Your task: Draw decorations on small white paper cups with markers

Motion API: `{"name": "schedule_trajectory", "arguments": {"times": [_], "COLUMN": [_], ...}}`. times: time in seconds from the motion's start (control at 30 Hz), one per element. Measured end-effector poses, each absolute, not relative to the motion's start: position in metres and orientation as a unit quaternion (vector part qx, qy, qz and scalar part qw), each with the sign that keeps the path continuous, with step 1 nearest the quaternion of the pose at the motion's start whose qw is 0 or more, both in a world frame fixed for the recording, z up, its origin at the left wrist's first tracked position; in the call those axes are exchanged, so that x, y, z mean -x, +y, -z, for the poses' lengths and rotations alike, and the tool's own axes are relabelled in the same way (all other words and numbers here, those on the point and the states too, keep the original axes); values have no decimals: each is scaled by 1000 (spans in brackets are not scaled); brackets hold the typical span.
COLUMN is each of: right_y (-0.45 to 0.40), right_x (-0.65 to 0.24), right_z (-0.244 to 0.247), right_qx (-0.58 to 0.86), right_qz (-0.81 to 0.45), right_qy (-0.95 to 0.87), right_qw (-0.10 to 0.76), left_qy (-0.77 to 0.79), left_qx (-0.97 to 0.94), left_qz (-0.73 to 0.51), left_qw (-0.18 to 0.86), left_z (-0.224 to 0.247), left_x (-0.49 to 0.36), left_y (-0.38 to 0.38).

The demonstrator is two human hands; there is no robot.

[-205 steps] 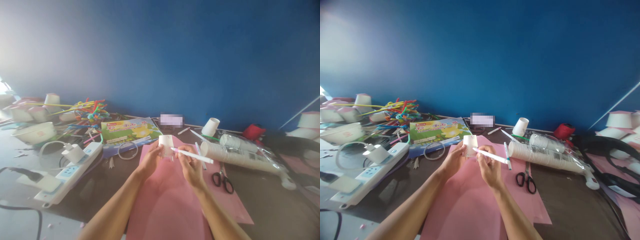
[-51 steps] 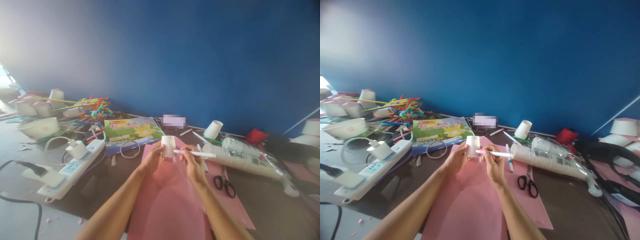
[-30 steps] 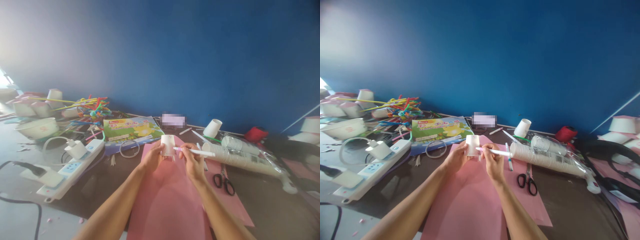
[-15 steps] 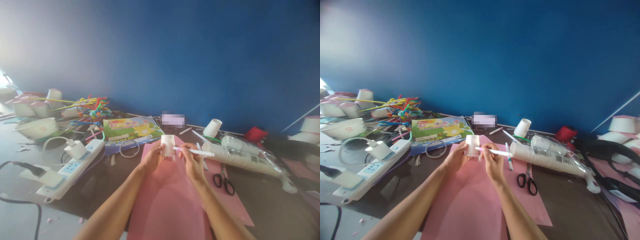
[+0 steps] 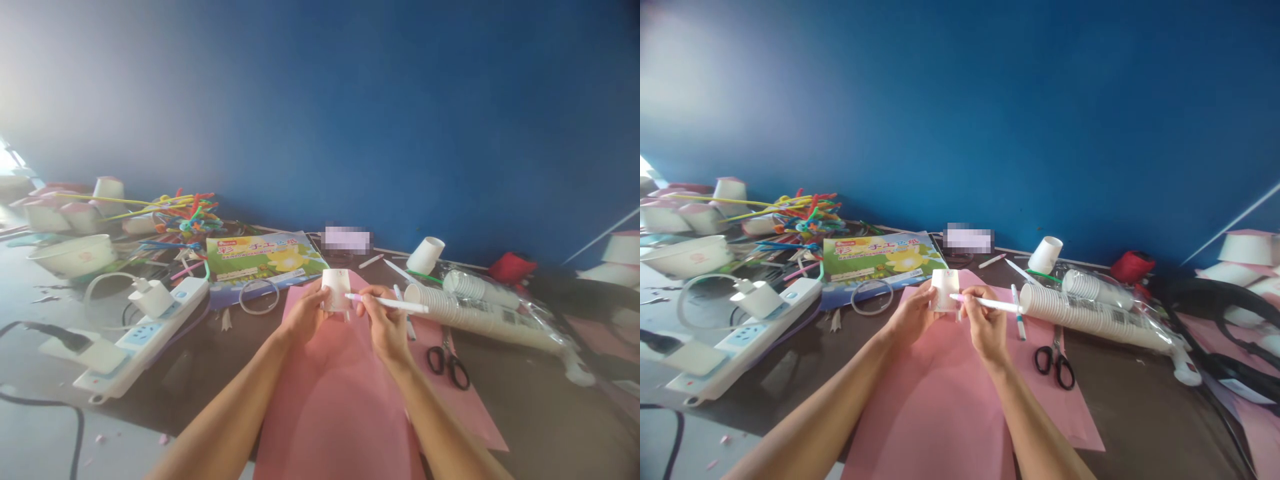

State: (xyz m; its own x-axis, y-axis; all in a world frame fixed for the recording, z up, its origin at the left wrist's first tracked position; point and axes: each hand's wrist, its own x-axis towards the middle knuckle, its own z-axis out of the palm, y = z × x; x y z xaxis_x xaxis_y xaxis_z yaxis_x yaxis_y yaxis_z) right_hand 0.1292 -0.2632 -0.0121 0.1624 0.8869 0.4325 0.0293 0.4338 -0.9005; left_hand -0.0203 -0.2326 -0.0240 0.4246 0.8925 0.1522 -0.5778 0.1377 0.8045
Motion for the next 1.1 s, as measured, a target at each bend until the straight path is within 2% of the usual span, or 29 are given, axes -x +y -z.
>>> {"name": "schedule_trajectory", "arguments": {"times": [0.4,0.67,0.9,1.1], "right_y": [-262,-256,-259,-263], "right_x": [-130,-126,-127,-123], "right_z": [16,16,14,16], "right_qx": [422,402,498,502], "right_qz": [-334,-364,-239,-210], "right_qy": [-542,-429,-539,-633], "right_qw": [645,722,636,550], "left_qy": [193,223,223,202], "left_qx": [-419,-398,-396,-407], "left_qz": [-504,-505,-510,-514], "left_qw": [731,733,730,728], "left_z": [25,26,25,26], "left_x": [20,21,22,22], "left_y": [-231,-231,-232,-232]}}
